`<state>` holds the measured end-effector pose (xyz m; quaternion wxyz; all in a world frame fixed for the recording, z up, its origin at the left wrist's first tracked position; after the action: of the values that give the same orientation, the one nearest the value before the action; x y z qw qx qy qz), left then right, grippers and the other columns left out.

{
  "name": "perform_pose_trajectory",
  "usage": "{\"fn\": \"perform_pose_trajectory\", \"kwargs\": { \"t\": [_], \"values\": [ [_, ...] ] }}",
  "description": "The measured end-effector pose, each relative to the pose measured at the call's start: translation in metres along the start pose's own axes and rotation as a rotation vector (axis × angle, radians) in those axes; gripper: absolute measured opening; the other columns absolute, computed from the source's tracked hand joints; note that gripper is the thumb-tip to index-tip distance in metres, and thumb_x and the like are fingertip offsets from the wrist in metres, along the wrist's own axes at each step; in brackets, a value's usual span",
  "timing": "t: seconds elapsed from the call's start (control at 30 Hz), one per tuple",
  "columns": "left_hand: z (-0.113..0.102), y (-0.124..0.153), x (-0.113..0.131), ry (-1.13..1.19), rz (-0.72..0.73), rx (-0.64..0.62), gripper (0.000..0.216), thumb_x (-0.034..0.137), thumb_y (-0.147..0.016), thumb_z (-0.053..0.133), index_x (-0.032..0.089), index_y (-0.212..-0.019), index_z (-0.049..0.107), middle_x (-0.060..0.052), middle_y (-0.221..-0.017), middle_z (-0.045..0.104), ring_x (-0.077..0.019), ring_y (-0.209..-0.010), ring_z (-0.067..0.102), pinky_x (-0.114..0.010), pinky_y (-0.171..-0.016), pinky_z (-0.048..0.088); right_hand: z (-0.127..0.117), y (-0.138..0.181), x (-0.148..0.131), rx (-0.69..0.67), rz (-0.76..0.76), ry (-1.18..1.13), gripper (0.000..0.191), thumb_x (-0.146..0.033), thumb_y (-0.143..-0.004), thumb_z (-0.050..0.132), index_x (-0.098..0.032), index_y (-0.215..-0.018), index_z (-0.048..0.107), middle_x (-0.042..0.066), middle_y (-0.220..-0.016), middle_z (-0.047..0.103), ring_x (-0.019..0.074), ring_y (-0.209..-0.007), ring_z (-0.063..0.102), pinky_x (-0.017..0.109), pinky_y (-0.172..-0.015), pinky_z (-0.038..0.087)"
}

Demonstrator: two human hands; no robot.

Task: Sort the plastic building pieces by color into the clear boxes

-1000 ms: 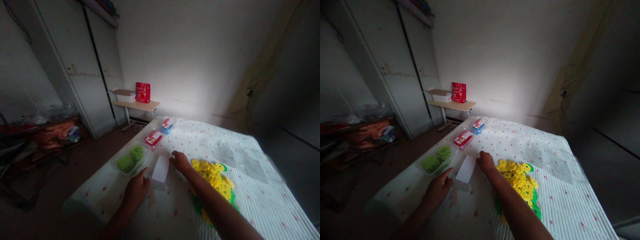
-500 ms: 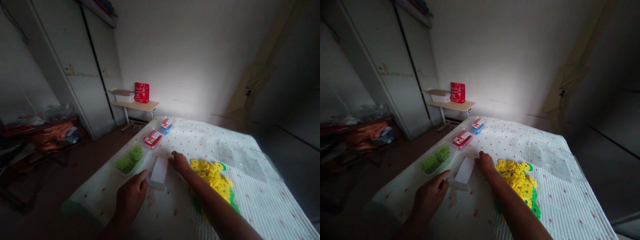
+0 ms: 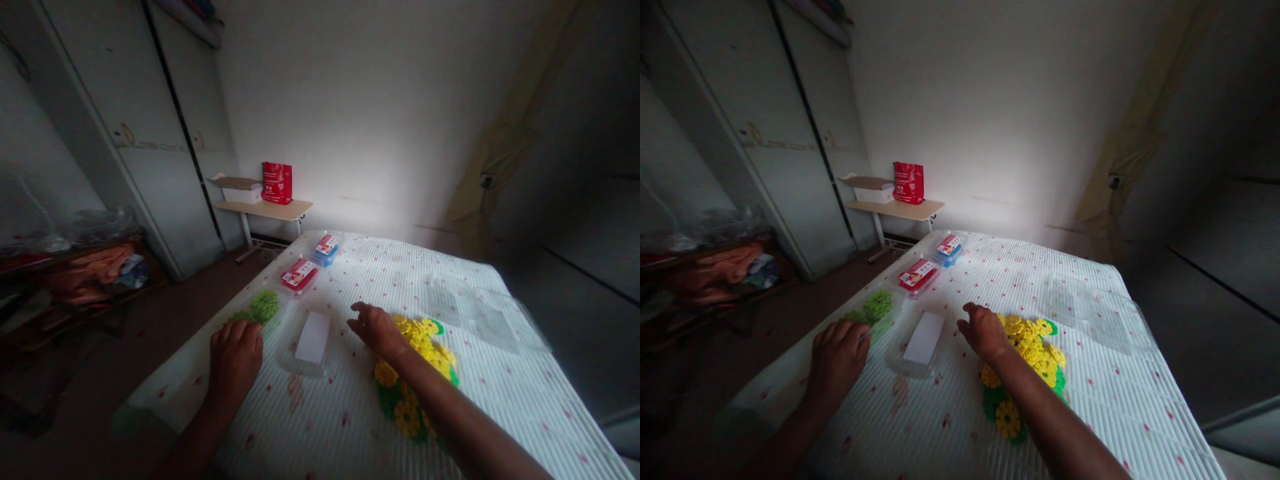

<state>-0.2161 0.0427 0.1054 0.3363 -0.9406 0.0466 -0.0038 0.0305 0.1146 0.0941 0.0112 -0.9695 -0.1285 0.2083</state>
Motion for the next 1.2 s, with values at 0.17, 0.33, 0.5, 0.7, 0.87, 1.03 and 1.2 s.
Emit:
{"fn": "perform_pose_trajectory", "kwargs": {
  "t": [0.17, 0.33, 0.5, 0.7, 0.87, 1.03, 1.2],
  "values": [
    [-0.02, -0.004, -0.009, 0.082, 0.02, 0.163, 0.016, 0.022, -0.085, 0.044, 0.018, -0.077, 0.056, -0.007, -0.078, 0.06, -0.0235, -0.078, 0.052, -0.037, -0.075, 0.037, -0.012, 0.014, 0.003, 0.057, -0.044, -0.076, 0.032, -0.022, -0.083, 0.054, -0.014, -0.113, 0.061, 0.008, -0.086, 0.071, 0.0161, -0.075, 0.064, 0.025, -0.07, 0.045],
    [-0.067, -0.012, 0.0, 0.273, 0.025, 0.267, 0.012, 0.026, -0.085, 0.045, 0.02, -0.08, 0.054, -0.005, -0.083, 0.057, -0.0221, -0.083, 0.053, -0.037, -0.08, 0.042, -0.019, 0.022, -0.001, 0.068, -0.076, -0.272, 0.032, -0.027, -0.082, 0.053, -0.015, -0.11, 0.062, 0.006, -0.082, 0.069, 0.0134, -0.064, 0.062, 0.025, -0.063, 0.046],
    [-0.082, -0.029, 0.048, 0.496, 0.146, 0.244, 0.01, 0.019, -0.085, 0.046, 0.021, -0.08, 0.055, -0.003, -0.085, 0.056, -0.019, -0.089, 0.054, -0.033, -0.082, 0.046, -0.023, 0.026, 0.013, 0.032, 0.062, -0.867, 0.051, -0.046, -0.081, 0.05, -0.02, -0.124, 0.05, 0.008, -0.102, 0.064, 0.0144, -0.071, 0.064, 0.024, -0.056, 0.051],
    [-0.073, -0.032, 0.131, 0.752, 0.443, 0.207, 0.013, 0.01, -0.084, 0.046, 0.019, -0.083, 0.056, -0.003, -0.082, 0.056, -0.0166, -0.089, 0.053, -0.04, -0.097, 0.043, -0.03, 0.048, 0.047, -0.042, 0.221, -1.26, 0.059, -0.045, -0.082, 0.045, -0.027, -0.136, 0.035, 0.01, -0.115, 0.06, 0.0199, -0.086, 0.063, 0.032, -0.06, 0.054],
    [-0.05, -0.042, 0.165, 0.942, 0.429, 0.094, 0.029, 0.017, -0.08, 0.057, 0.022, -0.109, 0.055, -0.009, -0.122, 0.051, -0.024, -0.12, 0.043, -0.046, -0.106, 0.032, -0.044, 0.08, 0.088, 0.052, 0.255, -1.287, 0.058, -0.031, -0.071, 0.049, -0.024, -0.129, 0.043, 0.009, -0.113, 0.061, 0.0222, -0.09, 0.061, 0.034, -0.065, 0.053],
    [0.02, -0.05, 0.19, 1.544, 0.077, -0.363, 0.112, 0.046, -0.063, 0.075, 0.029, -0.146, 0.002, -0.013, -0.151, 0.017, -0.0341, -0.136, 0.025, -0.05, -0.106, 0.03, -0.049, 0.111, 0.121, 0.177, 0.317, -1.306, 0.054, -0.031, -0.072, 0.048, -0.022, -0.125, 0.047, 0.01, -0.114, 0.062, 0.0227, -0.088, 0.062, 0.036, -0.069, 0.052],
    [0.039, -0.033, 0.228, 1.908, -0.029, -0.604, 0.117, 0.041, -0.058, 0.079, 0.027, -0.146, 0.003, -0.012, -0.141, 0.036, -0.0304, -0.126, 0.042, -0.044, -0.105, 0.035, -0.038, 0.123, 0.144, 0.208, 0.373, -1.156, 0.05, -0.041, -0.077, 0.05, -0.022, -0.124, 0.049, 0.011, -0.111, 0.064, 0.0253, -0.09, 0.064, 0.04, -0.069, 0.053]
  ]
}}
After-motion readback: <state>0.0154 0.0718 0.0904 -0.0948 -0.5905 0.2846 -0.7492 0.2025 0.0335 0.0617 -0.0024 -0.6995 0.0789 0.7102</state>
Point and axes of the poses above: each hand's wrist, its own y-axis away from the middle knuckle, its own z-axis out of the palm, x = y × z, the point moved 10 cm from there along -y, towards the middle knuckle
